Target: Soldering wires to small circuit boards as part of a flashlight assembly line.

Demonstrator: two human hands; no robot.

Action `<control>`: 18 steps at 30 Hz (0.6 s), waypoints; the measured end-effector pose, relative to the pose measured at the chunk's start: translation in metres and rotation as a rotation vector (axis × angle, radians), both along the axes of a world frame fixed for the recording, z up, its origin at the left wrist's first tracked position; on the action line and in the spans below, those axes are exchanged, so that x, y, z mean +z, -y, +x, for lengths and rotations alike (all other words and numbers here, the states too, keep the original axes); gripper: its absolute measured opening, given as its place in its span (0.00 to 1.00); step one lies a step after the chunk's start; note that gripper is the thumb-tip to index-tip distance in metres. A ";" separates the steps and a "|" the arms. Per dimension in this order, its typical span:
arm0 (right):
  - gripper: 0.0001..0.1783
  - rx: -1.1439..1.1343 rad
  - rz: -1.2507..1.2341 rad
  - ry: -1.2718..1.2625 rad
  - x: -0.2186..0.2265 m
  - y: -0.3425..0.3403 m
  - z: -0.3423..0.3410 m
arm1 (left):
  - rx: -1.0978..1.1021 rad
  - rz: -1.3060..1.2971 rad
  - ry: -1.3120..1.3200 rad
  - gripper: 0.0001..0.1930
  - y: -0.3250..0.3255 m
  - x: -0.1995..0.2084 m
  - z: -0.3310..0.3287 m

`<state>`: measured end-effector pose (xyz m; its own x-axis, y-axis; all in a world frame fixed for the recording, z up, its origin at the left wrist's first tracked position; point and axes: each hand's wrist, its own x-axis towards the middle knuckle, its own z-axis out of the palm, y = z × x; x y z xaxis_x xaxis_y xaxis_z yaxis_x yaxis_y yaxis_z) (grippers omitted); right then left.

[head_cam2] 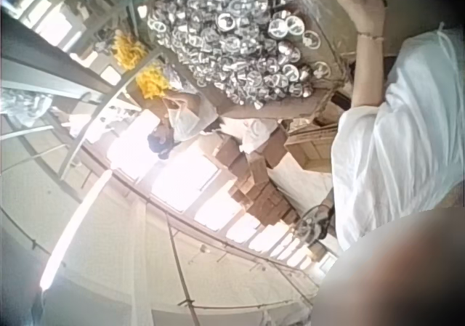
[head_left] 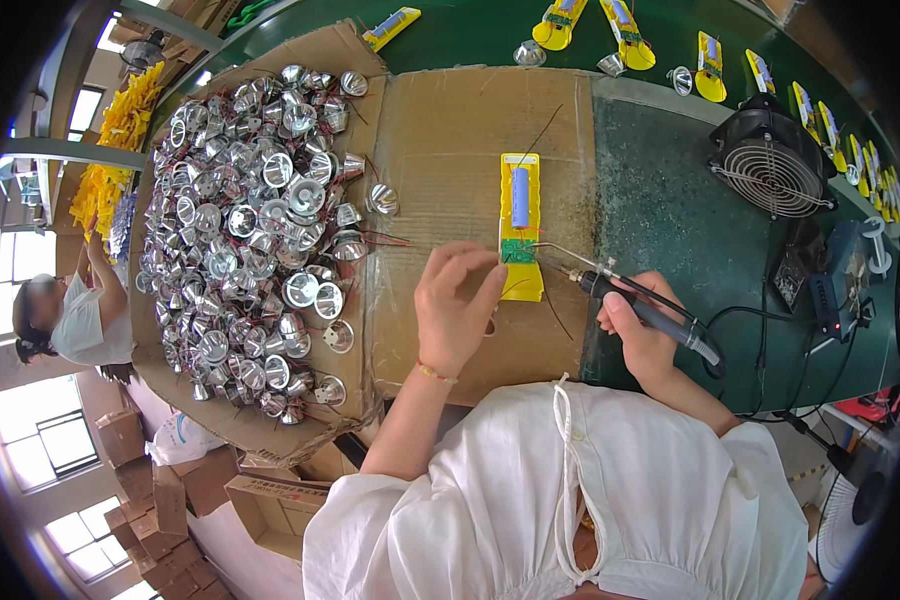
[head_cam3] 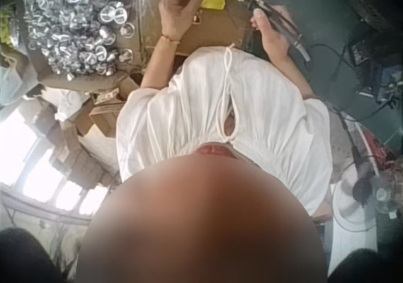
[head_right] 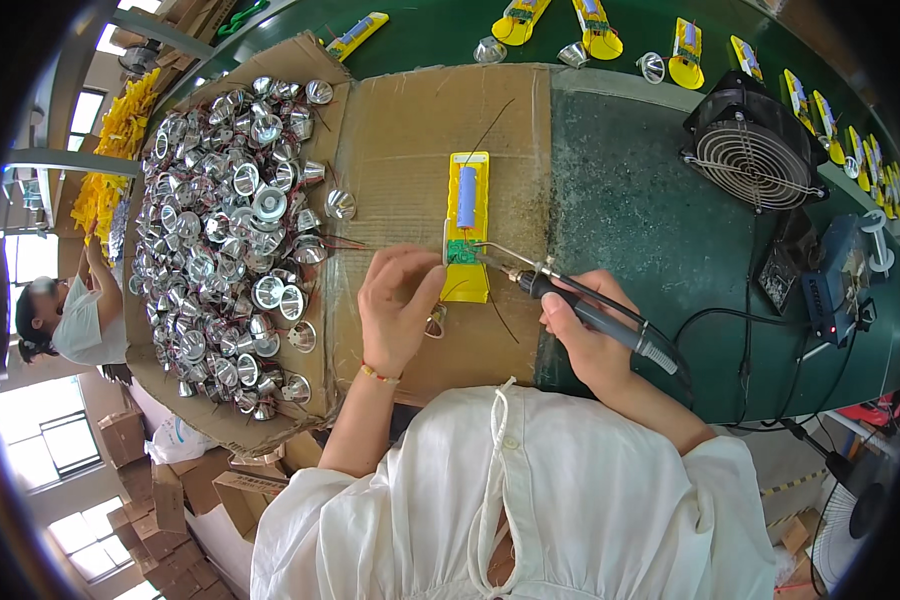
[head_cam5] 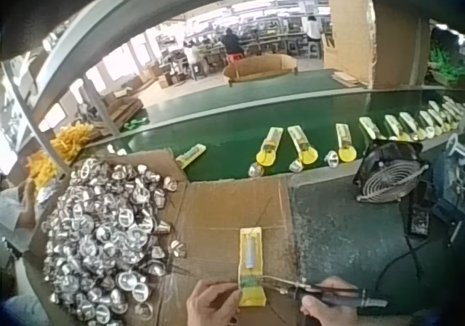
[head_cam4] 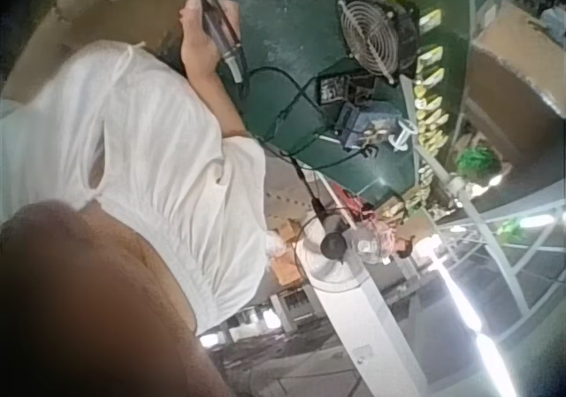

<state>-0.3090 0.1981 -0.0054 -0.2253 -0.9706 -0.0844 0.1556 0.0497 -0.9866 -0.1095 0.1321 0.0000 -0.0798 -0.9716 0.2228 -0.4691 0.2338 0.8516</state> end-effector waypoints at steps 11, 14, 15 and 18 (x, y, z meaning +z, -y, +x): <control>0.09 0.005 -0.019 -0.116 -0.002 -0.005 -0.002 | -0.053 0.037 0.189 0.02 -0.001 -0.011 -0.005; 0.09 0.018 -0.098 -0.078 -0.005 -0.004 0.001 | -0.030 0.062 0.200 0.02 0.001 -0.012 -0.007; 0.09 0.010 -0.037 -0.083 -0.006 -0.004 0.002 | -0.026 0.009 0.178 0.02 0.001 -0.011 -0.007; 0.09 0.013 -0.031 -0.086 -0.007 -0.003 0.003 | -0.033 0.045 0.222 0.03 0.001 -0.010 -0.006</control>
